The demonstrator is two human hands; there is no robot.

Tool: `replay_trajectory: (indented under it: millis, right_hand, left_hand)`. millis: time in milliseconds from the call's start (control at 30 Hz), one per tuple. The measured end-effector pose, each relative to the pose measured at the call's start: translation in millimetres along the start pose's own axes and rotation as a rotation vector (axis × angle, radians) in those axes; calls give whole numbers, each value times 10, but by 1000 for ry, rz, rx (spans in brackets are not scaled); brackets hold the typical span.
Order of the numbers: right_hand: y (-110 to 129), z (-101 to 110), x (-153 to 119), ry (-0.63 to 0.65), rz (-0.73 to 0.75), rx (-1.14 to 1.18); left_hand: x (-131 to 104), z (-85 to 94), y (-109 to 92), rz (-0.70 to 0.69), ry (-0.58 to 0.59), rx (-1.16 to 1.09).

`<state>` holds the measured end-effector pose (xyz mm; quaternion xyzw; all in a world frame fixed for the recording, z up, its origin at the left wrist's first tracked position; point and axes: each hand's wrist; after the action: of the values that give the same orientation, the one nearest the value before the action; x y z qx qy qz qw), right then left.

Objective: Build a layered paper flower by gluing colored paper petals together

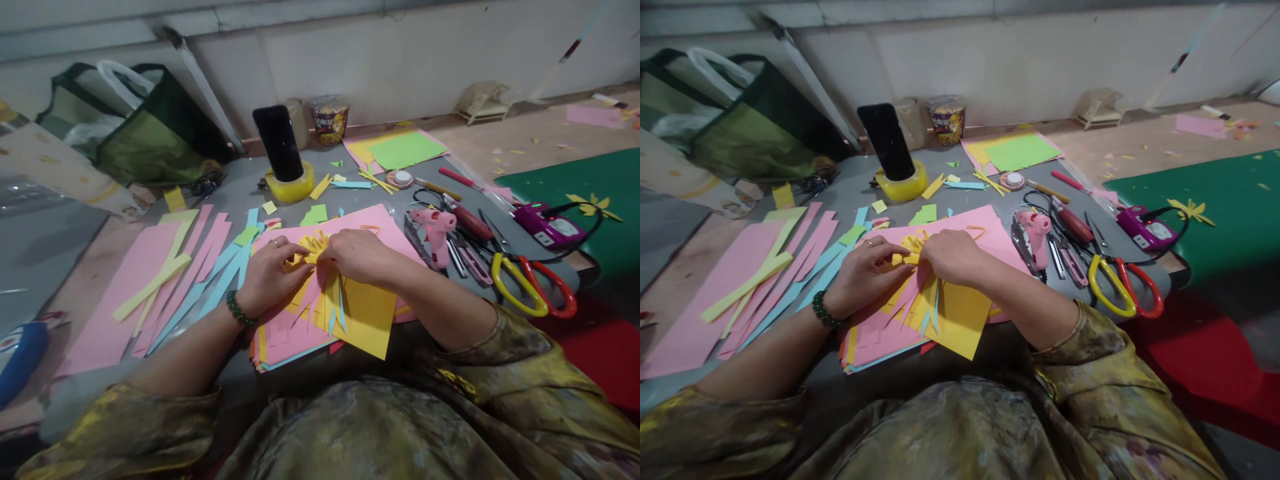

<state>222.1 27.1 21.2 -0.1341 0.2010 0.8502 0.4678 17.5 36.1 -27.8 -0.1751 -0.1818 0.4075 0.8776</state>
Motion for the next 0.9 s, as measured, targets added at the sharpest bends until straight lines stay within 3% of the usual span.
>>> replay_trajectory:
  millis: [900]
  right_hand:
    - [77,54,-40,25,-18,-25]
  left_hand:
    - [-30,32,-30,0,53,10]
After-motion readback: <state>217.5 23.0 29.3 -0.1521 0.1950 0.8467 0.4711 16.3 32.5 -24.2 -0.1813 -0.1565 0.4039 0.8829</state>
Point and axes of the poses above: each hand's wrist, its own x-axis towards the middle knuckle, its own z-axis out of the back of the hand, y = z × x, and after that the axes turned 13 degrees about y, right-handed
